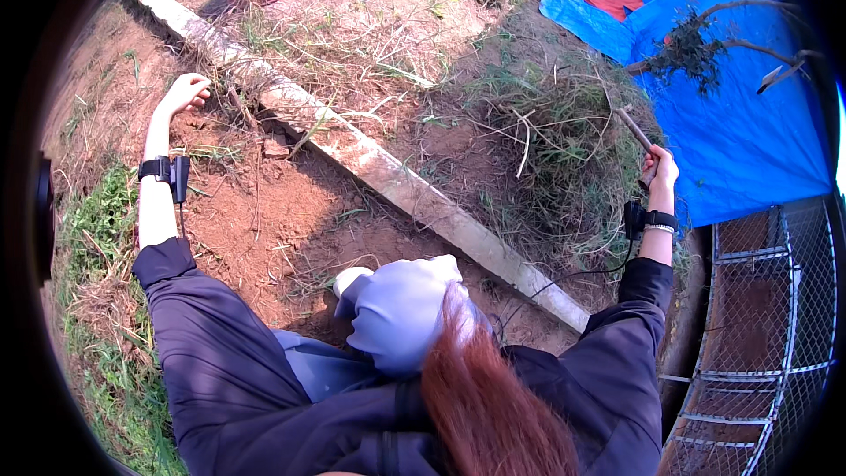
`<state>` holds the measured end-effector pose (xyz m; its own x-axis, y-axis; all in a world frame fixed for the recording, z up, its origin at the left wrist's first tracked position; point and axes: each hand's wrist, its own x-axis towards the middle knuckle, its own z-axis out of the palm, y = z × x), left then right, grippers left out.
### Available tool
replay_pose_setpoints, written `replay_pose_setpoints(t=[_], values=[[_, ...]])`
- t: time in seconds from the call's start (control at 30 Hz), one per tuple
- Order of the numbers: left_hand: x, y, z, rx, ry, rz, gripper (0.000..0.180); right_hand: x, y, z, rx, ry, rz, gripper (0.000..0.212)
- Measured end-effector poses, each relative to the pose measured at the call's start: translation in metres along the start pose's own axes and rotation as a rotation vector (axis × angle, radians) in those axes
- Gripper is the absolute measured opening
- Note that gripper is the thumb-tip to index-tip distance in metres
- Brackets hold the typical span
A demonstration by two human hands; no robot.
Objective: The person clears grass and weeds from a patch of soil by hand and using a hand trowel.
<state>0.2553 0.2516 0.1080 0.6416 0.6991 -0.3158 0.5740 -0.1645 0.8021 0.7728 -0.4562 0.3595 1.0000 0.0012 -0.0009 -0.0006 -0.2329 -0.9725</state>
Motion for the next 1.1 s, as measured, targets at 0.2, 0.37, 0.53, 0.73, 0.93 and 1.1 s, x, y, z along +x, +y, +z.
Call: replay_pose_setpoints(t=[0.2, 0.37, 0.53, 0.73, 0.93, 1.1], values=[[0.013, 0.022, 0.006, -0.03, 0.08, 0.138, 0.023, -0.001, -0.029, 0.046, -0.269, 0.251, -0.623, 0.02], [0.008, 0.005, -0.009, 0.02, 0.096, 0.099, 0.022, -0.011, -0.007, 0.089, -1.023, 0.468, -0.84, 0.018], [0.012, -0.005, 0.004, 0.02, 0.092, 0.1, 0.021, 0.015, 0.005, 0.065, -1.225, 0.074, -0.468, 0.016], [0.003, -0.004, 0.002, 0.061, 0.071, 0.095, 0.02, -0.003, 0.039, 0.044, -0.802, -0.026, -0.198, 0.007], [0.017, -0.011, 0.016, 0.066, 0.001, 0.069, 0.022, -0.034, 0.0, 0.021, -0.702, 0.158, -0.414, 0.019], [0.017, -0.007, 0.02, 0.074, -0.04, 0.058, 0.022, -0.063, -0.009, 0.024, -0.651, 0.186, -0.568, 0.017]])
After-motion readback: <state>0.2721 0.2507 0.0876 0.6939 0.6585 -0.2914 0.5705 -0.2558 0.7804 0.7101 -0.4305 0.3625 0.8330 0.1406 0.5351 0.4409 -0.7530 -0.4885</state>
